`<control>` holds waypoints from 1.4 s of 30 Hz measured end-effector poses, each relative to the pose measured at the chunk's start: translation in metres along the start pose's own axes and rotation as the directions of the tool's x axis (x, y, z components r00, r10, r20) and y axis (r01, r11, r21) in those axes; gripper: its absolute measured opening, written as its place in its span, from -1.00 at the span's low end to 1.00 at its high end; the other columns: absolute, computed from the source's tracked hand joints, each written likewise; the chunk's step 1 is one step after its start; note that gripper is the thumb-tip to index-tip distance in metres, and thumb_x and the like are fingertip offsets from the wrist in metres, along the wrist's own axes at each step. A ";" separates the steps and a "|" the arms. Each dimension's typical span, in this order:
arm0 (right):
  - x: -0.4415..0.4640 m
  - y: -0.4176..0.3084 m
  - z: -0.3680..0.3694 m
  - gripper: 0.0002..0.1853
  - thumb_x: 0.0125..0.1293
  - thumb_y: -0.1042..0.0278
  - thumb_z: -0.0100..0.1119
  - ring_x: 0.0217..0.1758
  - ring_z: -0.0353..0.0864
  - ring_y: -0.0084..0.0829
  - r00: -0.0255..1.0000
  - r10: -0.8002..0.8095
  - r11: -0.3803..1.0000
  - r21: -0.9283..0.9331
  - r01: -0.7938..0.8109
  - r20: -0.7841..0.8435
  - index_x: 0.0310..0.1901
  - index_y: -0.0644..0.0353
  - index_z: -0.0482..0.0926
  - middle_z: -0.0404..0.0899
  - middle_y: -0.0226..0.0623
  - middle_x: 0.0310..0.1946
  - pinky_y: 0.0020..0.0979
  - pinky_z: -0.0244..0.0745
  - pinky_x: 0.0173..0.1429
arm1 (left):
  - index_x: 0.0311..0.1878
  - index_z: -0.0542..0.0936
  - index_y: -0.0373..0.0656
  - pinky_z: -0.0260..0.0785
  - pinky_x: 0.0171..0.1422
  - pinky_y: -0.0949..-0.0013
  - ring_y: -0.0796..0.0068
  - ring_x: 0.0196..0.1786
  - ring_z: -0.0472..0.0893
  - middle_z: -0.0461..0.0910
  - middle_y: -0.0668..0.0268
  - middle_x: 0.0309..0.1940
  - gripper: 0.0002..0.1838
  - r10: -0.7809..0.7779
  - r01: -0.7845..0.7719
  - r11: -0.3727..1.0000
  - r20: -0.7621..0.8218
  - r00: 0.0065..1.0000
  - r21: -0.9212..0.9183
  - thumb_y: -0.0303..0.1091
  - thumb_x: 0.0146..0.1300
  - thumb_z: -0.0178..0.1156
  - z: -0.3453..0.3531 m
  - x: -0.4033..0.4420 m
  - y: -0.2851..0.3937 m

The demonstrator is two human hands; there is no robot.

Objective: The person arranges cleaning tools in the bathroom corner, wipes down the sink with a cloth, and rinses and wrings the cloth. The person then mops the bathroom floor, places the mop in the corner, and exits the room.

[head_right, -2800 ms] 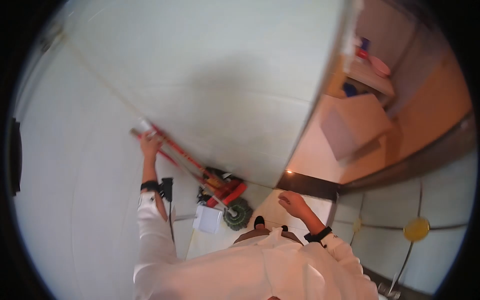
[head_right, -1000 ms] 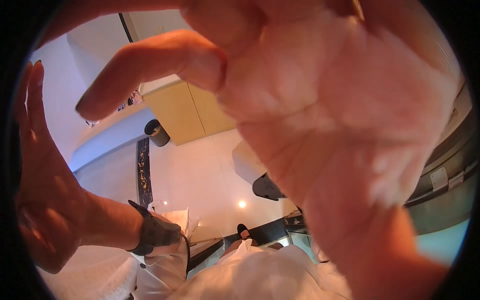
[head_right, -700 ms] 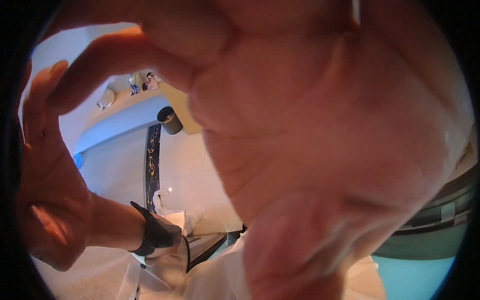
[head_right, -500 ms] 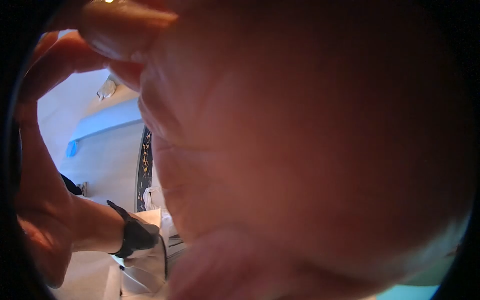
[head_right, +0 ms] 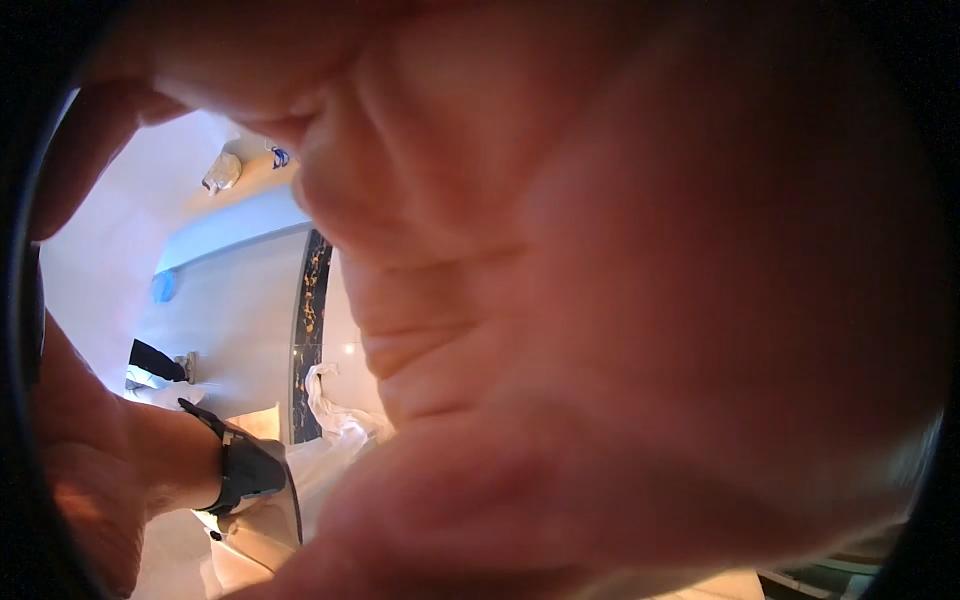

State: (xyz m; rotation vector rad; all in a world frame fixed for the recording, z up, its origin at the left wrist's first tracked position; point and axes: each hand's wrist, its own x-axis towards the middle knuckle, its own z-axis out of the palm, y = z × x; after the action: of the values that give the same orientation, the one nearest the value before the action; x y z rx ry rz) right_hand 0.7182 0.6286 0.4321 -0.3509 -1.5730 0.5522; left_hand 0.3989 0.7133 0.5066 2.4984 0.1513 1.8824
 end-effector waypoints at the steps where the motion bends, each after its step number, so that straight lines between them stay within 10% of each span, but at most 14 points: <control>1: -0.003 -0.001 -0.005 -0.41 0.19 0.26 0.32 0.02 0.60 -0.25 1.000 -0.007 1.000 -0.002 0.007 -0.013 0.24 0.23 0.40 0.58 -0.10 0.02 -0.29 0.47 0.11 | 0.51 0.00 -0.18 -0.26 0.57 0.07 0.18 0.54 -0.14 -0.16 0.01 0.49 -0.04 0.006 -0.006 1.000 0.003 1.000 -0.001 0.01 0.06 0.10 0.006 0.001 -0.002; 24: 0.083 0.116 -0.046 -0.38 0.11 0.31 0.40 0.01 0.62 -0.24 0.993 -0.041 0.976 0.218 0.016 0.112 0.23 0.19 0.42 0.61 -0.12 -0.02 -0.28 0.48 0.09 | 0.47 0.09 -0.19 -0.09 0.51 0.07 0.15 0.48 0.04 0.01 -0.01 0.42 -0.14 -0.055 0.060 0.970 -0.029 0.998 0.234 0.03 0.16 0.06 0.022 0.032 -0.057; 38: 0.275 0.285 0.088 -0.35 0.07 0.34 0.44 0.00 0.63 -0.23 0.964 -0.171 0.932 0.350 0.091 0.204 0.23 0.18 0.43 0.62 -0.13 -0.04 -0.28 0.48 0.09 | 0.45 0.15 -0.19 0.01 0.47 0.08 0.13 0.44 0.16 0.12 -0.02 0.38 -0.20 -0.062 0.090 0.943 -0.096 0.993 0.319 0.04 0.22 0.03 -0.114 0.018 -0.217; 42: 0.296 0.395 0.141 -0.34 0.06 0.35 0.46 0.00 0.63 -0.23 0.938 0.053 0.976 -0.218 0.024 0.343 0.23 0.17 0.43 0.63 -0.14 -0.05 -0.27 0.49 0.08 | 0.45 0.17 -0.19 0.04 0.46 0.08 0.12 0.43 0.19 0.15 -0.02 0.37 -0.22 -0.075 0.105 0.931 -0.097 0.992 0.349 0.04 0.24 0.02 -0.156 0.019 -0.263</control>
State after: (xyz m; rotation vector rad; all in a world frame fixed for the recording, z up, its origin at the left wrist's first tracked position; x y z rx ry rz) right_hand 0.5119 1.0973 0.4641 -0.4500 -1.9835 0.4695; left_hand 0.2352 0.9690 0.5505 2.5667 0.6519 2.0813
